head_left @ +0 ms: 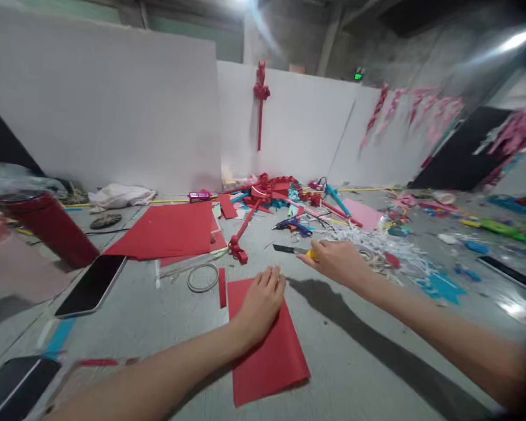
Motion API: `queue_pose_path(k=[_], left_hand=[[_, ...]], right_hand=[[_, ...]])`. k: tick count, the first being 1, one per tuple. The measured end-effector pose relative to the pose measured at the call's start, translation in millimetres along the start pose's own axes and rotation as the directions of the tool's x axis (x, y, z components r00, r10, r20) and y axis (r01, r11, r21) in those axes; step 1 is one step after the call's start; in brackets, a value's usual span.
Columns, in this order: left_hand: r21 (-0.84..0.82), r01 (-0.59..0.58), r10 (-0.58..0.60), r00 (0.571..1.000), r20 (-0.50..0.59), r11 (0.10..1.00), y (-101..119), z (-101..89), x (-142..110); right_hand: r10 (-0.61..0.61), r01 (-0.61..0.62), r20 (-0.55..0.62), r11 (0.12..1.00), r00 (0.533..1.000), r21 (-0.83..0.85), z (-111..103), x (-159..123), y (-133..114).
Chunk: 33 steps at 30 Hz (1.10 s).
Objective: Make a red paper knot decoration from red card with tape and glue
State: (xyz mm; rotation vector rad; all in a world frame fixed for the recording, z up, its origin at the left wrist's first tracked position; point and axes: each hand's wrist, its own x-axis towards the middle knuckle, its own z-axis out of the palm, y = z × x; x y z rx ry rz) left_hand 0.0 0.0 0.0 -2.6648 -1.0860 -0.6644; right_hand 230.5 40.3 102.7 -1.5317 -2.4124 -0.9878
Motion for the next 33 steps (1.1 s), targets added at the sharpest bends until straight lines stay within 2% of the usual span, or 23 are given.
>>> queue_pose_path(k=[2,4,6,7,8,11,13,16,19,24,25,28,29,31,33], left_hand=[[-0.098,0.079,-0.092,0.986,-0.138,0.992,-2,-11.3,6],[-0.213,0.154,-0.204,0.949,-0.240,0.965,-5,-22.2,12],[-0.316,0.192,-0.288,0.911,-0.294,0.929,-9,-32.1,17],[-0.359,0.194,-0.305,0.908,-0.286,0.913,-12,-36.2,19],[-0.406,0.181,-0.299,0.921,-0.250,0.896,-15,-39.6,21],[-0.576,0.175,-0.222,0.975,-0.011,0.799,-24,-45.5,26],[-0.667,0.230,-0.198,0.972,0.125,0.708,-28,-46.4,27],[-0.752,0.296,-0.197,0.955,0.222,0.589,-29,-45.7,28],[-0.778,0.316,-0.184,0.949,0.257,0.544,-30,-43.4,29],[-0.694,0.403,-0.325,0.912,0.250,0.597,-49,-38.8,28],[-0.651,0.418,-0.338,0.906,0.253,0.633,-56,-39.7,27],[-0.377,0.421,-0.344,0.904,0.256,0.825,-75,-50.6,28],[-0.266,0.446,-0.376,0.884,0.277,0.854,-80,-57.0,29],[-0.076,0.501,-0.460,0.837,0.298,0.862,-87,-71.8,32],[0.075,0.539,-0.538,0.802,0.261,0.839,-87,-85.3,35]], right_hand=[[-0.041,0.041,-0.004,0.999,0.999,0.021,-7,-1,-5],[-0.092,0.093,-0.016,0.995,0.996,0.046,-14,-4,-10],[-0.157,0.159,-0.038,0.984,0.987,0.076,-20,-7,-16],[-0.186,0.190,-0.053,0.978,0.981,0.089,-23,-9,-19],[-0.210,0.216,-0.069,0.971,0.975,0.100,-26,-11,-22],[-0.262,0.272,-0.098,0.956,0.960,0.111,-30,-19,-26],[-0.287,0.297,-0.100,0.949,0.953,0.108,-31,-24,-26],[-0.301,0.310,-0.092,0.944,0.949,0.110,-29,-33,-25],[-0.311,0.318,-0.077,0.940,0.947,0.121,-28,-41,-22],[-0.328,0.327,-0.018,0.934,0.945,0.146,-30,-55,-12],[-0.319,0.315,0.002,0.937,0.948,0.151,-30,-57,-8],[-0.233,0.220,0.093,0.966,0.968,0.134,-24,-66,8],[-0.189,0.174,0.130,0.978,0.973,0.116,-20,-69,14],[-0.095,0.082,0.216,0.994,0.972,0.071,-9,-75,25],[-0.027,0.015,0.299,0.999,0.954,0.041,3,-81,34]])
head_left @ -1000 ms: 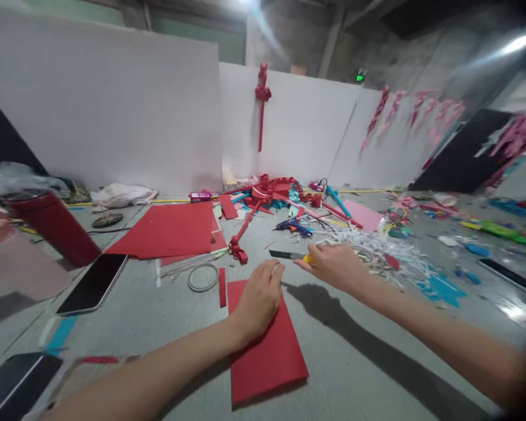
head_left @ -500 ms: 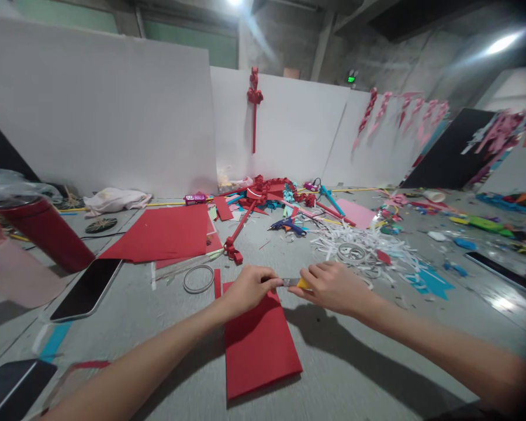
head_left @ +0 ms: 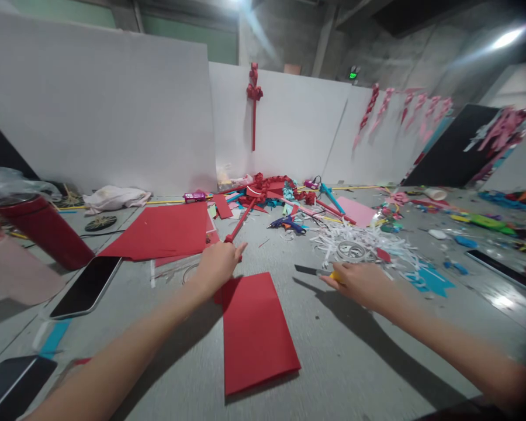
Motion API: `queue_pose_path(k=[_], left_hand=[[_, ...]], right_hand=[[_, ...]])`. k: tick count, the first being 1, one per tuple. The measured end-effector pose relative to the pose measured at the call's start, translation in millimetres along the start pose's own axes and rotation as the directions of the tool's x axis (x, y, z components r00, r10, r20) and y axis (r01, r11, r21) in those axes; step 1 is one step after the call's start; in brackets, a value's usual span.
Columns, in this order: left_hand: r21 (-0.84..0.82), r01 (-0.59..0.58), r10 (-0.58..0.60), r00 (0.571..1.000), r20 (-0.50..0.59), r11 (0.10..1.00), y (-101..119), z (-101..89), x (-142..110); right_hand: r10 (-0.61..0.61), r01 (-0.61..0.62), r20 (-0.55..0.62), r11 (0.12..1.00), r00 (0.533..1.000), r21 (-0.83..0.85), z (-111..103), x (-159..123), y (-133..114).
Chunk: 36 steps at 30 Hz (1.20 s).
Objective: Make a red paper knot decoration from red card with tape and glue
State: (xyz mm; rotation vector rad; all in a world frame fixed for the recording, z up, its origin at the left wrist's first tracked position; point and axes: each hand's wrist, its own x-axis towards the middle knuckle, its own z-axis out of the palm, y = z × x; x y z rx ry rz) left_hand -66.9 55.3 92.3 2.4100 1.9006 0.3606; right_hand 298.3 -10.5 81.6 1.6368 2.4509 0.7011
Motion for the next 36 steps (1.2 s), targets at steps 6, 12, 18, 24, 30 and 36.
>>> queue_pose_path(k=[6,12,18,24,30,36], left_hand=[[-0.134,-0.368,0.370,0.929,-0.003,0.920,39,19.4,-42],[-0.242,-0.517,0.550,0.830,0.091,0.821,69,90.0,-95],[-0.274,-0.490,0.529,0.844,0.089,0.828,67,104.1,-84],[-0.261,-0.512,0.550,0.830,0.095,0.818,73,111.6,-56],[-0.260,-0.463,0.514,0.838,0.184,0.847,71,108.3,-24],[-0.236,-0.509,0.545,0.829,0.125,0.828,61,103.7,-14]], right_hand=[[0.116,-0.137,0.172,0.984,0.978,0.114,21,-1,2],[0.190,-0.259,0.217,0.896,0.958,0.360,17,-3,-8],[0.199,-0.288,0.212,0.752,0.957,0.593,13,-29,-19],[0.188,-0.274,0.201,0.694,0.962,0.665,5,-50,-39],[0.228,-0.298,0.192,0.699,0.955,0.650,15,-62,-49],[0.300,-0.348,0.179,0.759,0.937,0.550,33,-67,-42]])
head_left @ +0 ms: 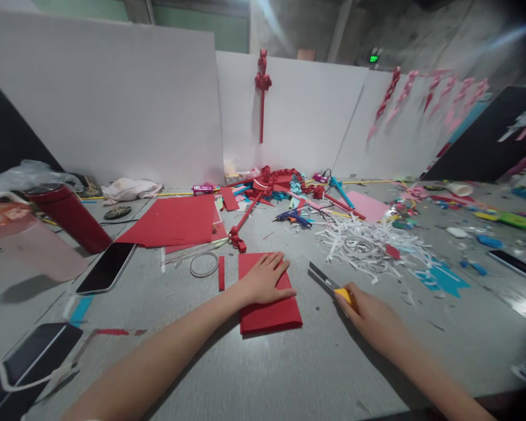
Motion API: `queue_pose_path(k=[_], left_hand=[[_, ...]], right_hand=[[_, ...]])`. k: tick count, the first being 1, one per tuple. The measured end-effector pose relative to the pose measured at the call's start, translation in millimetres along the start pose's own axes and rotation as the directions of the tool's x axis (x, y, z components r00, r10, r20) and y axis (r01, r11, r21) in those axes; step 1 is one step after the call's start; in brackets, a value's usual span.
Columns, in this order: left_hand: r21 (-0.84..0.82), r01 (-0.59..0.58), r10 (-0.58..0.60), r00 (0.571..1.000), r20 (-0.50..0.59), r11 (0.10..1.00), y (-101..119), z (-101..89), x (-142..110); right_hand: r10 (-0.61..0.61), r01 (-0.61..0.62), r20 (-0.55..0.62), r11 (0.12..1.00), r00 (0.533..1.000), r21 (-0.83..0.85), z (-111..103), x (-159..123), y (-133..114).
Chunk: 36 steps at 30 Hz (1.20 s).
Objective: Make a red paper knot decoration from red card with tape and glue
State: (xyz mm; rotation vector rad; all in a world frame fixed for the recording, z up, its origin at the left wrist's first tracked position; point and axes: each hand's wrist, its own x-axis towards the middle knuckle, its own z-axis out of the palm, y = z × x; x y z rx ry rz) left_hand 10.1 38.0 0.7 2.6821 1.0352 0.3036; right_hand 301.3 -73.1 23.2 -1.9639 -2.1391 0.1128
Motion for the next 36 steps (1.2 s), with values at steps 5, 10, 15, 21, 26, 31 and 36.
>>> queue_pose_path(k=[5,10,15,21,26,31,36], left_hand=[[0.023,-0.045,0.045,0.999,-0.023,0.999,-16,-8.2,-7],[0.016,-0.073,0.072,0.997,0.037,0.997,-34,-21.2,-29],[0.069,-0.060,0.058,0.998,0.027,0.996,-43,-29.0,-64],[0.082,-0.025,0.024,1.000,0.003,0.996,-53,-38.9,-92],[0.068,-0.014,0.015,1.000,-0.017,0.998,-56,-42.0,-95],[0.058,0.002,0.001,0.999,-0.050,0.998,-53,-40.3,-94],[0.078,0.050,-0.042,0.994,-0.100,0.996,-52,-37.3,-92]], right_hand=[[-0.076,0.068,-0.071,0.991,0.995,-0.111,4,4,7],[-0.180,0.121,-0.171,0.944,0.969,-0.306,13,18,10],[-0.295,0.282,-0.108,0.952,0.949,-0.119,17,27,-21],[-0.561,0.539,0.150,0.826,0.814,0.167,19,24,-94],[-0.711,0.654,0.248,0.703,0.658,0.280,26,34,-129],[-0.659,0.623,0.224,0.752,0.718,0.217,33,36,-136],[-0.557,0.542,0.169,0.830,0.813,0.127,37,35,-128]])
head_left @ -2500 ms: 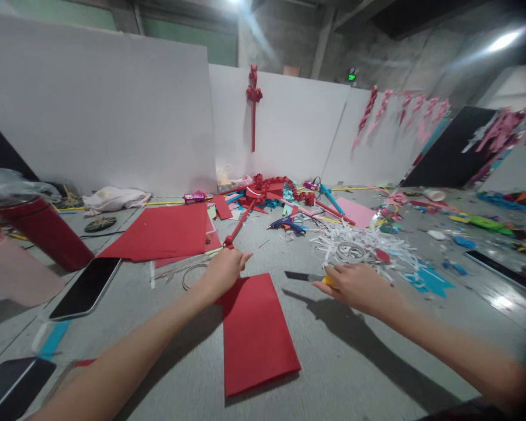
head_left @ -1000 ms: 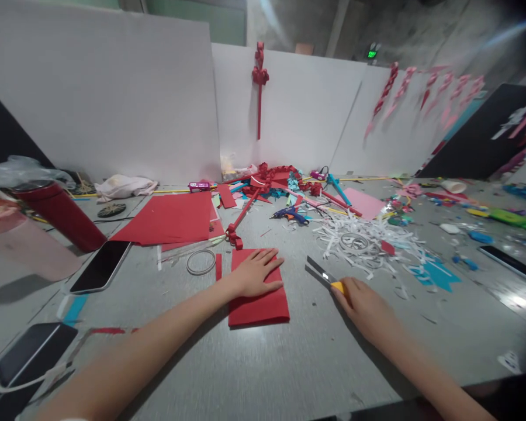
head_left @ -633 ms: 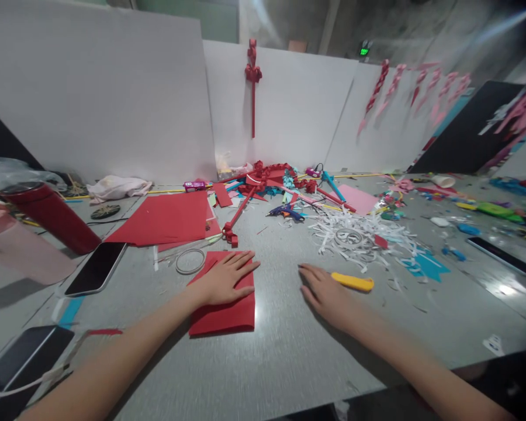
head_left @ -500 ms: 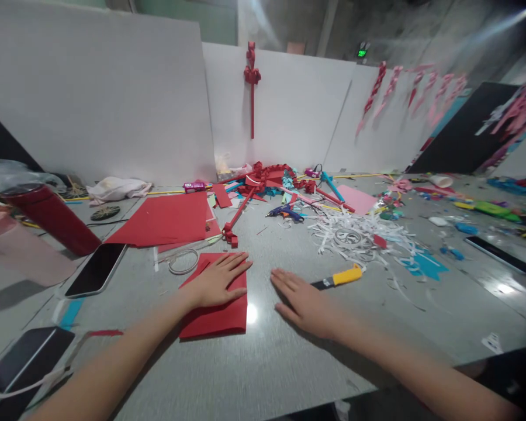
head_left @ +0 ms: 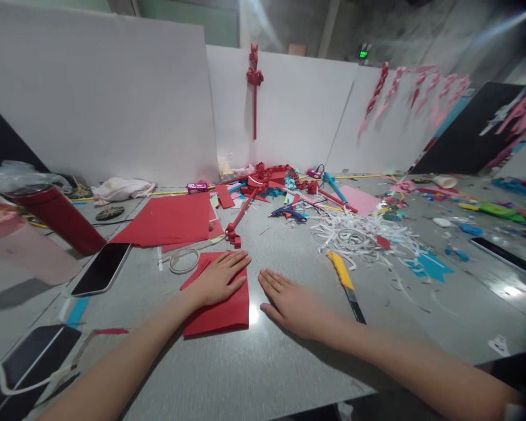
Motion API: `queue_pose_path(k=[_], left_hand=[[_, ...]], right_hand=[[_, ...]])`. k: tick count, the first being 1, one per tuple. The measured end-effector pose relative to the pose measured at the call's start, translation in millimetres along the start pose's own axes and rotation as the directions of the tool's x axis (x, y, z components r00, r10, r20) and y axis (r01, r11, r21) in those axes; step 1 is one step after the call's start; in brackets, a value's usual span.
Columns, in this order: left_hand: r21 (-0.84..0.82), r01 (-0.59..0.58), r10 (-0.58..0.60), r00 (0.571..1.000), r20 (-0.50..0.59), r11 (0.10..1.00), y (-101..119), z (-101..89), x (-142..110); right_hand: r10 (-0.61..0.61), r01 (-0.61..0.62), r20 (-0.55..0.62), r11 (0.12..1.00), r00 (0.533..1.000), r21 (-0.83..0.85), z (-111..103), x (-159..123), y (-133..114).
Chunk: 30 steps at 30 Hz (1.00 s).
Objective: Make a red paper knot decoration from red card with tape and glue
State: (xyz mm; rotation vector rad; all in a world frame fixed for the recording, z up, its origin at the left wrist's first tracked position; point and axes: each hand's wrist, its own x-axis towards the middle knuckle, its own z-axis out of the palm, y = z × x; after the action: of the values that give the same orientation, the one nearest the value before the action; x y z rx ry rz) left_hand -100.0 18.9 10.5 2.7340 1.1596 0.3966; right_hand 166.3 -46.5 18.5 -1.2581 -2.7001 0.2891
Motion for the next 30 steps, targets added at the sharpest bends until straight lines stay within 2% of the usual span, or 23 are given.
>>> queue_pose_path(k=[3,7,10,13,18,23,27,30], left_hand=[[0.029,0.017,-0.016,1.000,-0.015,0.999,0,2.9,1],[0.050,0.029,-0.027,0.999,-0.028,0.998,-1,6.6,0],[0.051,0.018,-0.016,0.999,-0.036,0.999,-2,8.0,0],[0.056,0.005,-0.003,0.999,-0.045,0.998,-5,9.9,-1],[0.066,-0.010,0.015,0.998,-0.068,0.998,-10,15.6,0],[0.070,0.001,0.004,0.998,-0.065,0.998,-12,17.3,-1],[0.067,-0.002,0.007,0.997,-0.070,0.998,-11,16.7,-2],[0.065,-0.006,0.011,0.997,-0.070,0.998,-11,15.9,-2]], right_hand=[[0.088,-0.088,-0.002,0.996,0.996,-0.032,-5,12,21],[0.069,-0.066,0.055,0.996,0.996,-0.054,-14,39,48],[0.033,-0.030,0.052,0.997,0.998,-0.068,-14,57,54],[0.027,-0.025,0.015,0.996,1.000,-0.089,-10,63,50],[0.075,-0.077,-0.023,0.990,0.997,-0.116,-4,47,38],[0.066,-0.066,-0.011,0.995,0.998,-0.070,-17,32,39],[-0.025,0.029,0.091,0.998,0.996,-0.049,-46,18,63],[-0.030,0.041,0.121,0.996,0.992,-0.085,-73,-11,95]])
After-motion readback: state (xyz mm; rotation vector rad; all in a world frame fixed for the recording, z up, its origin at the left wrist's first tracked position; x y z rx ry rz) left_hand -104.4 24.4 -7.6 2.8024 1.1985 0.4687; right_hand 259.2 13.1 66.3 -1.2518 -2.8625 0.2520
